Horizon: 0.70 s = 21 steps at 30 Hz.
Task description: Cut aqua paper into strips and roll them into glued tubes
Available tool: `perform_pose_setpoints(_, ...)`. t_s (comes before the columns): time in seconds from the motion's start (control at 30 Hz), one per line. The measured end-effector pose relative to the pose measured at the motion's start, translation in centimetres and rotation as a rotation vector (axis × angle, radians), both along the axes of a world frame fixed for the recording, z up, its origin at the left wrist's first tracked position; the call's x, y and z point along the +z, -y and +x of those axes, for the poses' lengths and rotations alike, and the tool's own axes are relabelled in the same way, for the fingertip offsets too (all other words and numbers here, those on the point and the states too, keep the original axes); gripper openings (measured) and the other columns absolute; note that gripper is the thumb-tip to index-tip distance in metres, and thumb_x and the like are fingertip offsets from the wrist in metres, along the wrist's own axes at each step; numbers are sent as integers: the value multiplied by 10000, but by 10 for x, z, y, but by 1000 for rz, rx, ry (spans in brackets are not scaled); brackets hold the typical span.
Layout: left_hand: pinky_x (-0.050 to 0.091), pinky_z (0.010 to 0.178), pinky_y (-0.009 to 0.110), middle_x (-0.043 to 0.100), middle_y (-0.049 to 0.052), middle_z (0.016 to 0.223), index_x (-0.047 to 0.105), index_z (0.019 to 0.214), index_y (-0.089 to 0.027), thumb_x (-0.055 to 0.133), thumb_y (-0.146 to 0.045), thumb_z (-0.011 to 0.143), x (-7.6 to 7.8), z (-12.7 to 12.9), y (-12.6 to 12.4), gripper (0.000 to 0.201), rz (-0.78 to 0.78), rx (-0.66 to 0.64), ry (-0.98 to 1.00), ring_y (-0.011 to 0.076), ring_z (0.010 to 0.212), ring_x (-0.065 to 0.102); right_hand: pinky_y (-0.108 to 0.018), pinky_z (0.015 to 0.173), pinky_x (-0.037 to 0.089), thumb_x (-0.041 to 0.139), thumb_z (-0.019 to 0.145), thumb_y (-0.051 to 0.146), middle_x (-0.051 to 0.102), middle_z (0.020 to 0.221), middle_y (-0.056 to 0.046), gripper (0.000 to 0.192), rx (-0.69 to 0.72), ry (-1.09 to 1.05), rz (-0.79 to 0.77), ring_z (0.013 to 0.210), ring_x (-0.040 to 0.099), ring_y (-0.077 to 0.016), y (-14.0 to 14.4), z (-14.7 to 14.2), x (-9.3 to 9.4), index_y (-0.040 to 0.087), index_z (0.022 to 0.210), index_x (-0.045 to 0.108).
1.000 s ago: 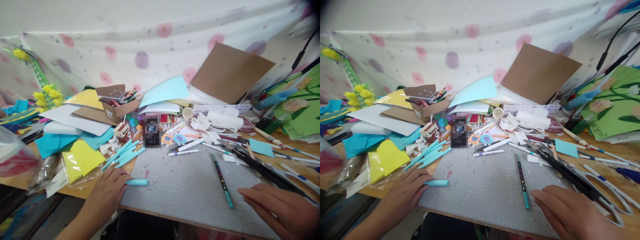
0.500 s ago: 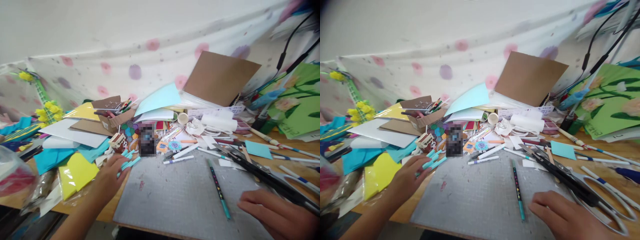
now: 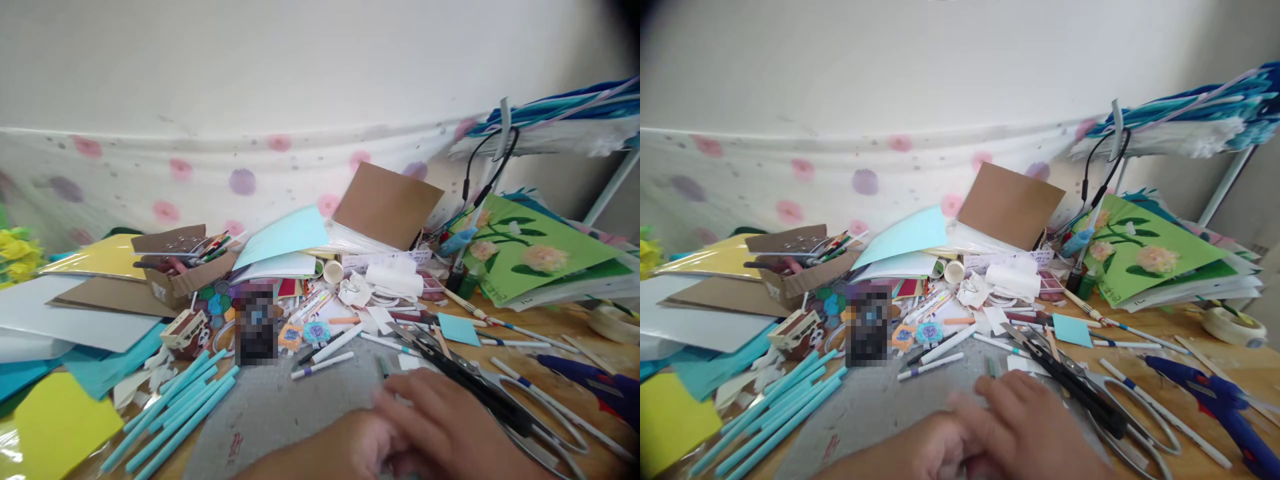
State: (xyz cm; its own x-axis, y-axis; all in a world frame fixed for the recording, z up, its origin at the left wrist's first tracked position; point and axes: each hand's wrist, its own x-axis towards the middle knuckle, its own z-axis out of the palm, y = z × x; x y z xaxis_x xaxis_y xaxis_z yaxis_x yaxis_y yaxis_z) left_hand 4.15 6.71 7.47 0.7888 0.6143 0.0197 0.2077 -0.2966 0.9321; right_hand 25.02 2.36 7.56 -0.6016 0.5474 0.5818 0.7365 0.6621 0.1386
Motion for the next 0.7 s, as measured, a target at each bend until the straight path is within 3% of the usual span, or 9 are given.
perform_pose_setpoints(0.07, 501, 868, 385, 698, 45, 1103, 672, 1155, -261, 721, -484, 768, 3, -6, -12, 449, -4, -55, 47, 257, 1024, 649, -244, 557, 505, 473, 948, 275, 729, 735, -36, 276, -121, -37, -85, 587, 651, -159, -13, 21, -3, 213, 1146, 655)
perform_pose_setpoints(0.1, 494, 855, 371, 713, 45, 1045, 689, 1126, -252, 706, -446, 759, 1, -8, -19, 416, 14, -24, 50, 252, 984, 659, -242, 531, 489, 453, 950, 236, 706, 675, -30, 251, -165, -46, -110, 548, 632, -155, -21, 30, -3, 202, 1040, 684)
perform_pose_setpoints(0.17, 487, 774, 354, 711, 65, 885, 703, 1028, -185, 594, -335, 793, -9, -11, -32, 299, 51, 147, 54, 234, 841, 659, -245, 561, 503, 433, 954, 189, 711, 711, -34, 259, -211, -50, -136, 600, 654, -158, -37, 42, 2, 205, 943, 692)
perform_pose_setpoints(0.23, 462, 655, 322, 667, 61, 764, 682, 933, -154, 497, -255, 797, -21, -11, -41, 251, 92, 314, 52, 213, 704, 620, -265, 654, 537, 449, 954, 190, 729, 860, -57, 241, -220, -43, -145, 747, 685, -170, -56, 42, 13, 214, 978, 688)
perform_pose_setpoints(0.3, 434, 614, 298, 645, 53, 749, 668, 886, -158, 480, -218, 773, -30, -9, -45, 228, 144, 382, 62, 196, 656, 589, -300, 746, 550, 493, 933, 186, 711, 992, -82, 215, -226, -26, -138, 880, 676, -190, -79, 30, 27, 211, 1036, 680)
perform_pose_setpoints(0.47, 424, 658, 293, 638, 40, 726, 676, 829, -186, 525, -191, 736, -34, -11, -43, 177, 281, 348, 121, 192, 674, 591, -437, 884, 520, 589, 920, 232, 595, 1253, -108, 281, -294, 50, -46, 1108, 586, -253, -163, -23, 59, 182, 1196, 602)
perform_pose_setpoints(0.6, 435, 669, 299, 647, 61, 768, 667, 839, -191, 518, -188, 765, -38, -16, -46, 166, 339, 336, 166, 197, 708, 607, -489, 937, 491, 586, 940, 335, 537, 1340, -99, 352, -329, 114, 31, 1135, 571, -255, -235, -63, 73, 206, 1266, 556)
perform_pose_setpoints(0.7, 444, 667, 296, 646, 60, 765, 659, 822, -197, 522, -171, 780, -42, -19, -51, 146, 338, 360, 187, 194, 726, 612, -487, 911, 506, 598, 932, 337, 552, 1314, -99, 374, -344, 144, 35, 1111, 586, -256, -274, -91, 80, 191, 1273, 548)
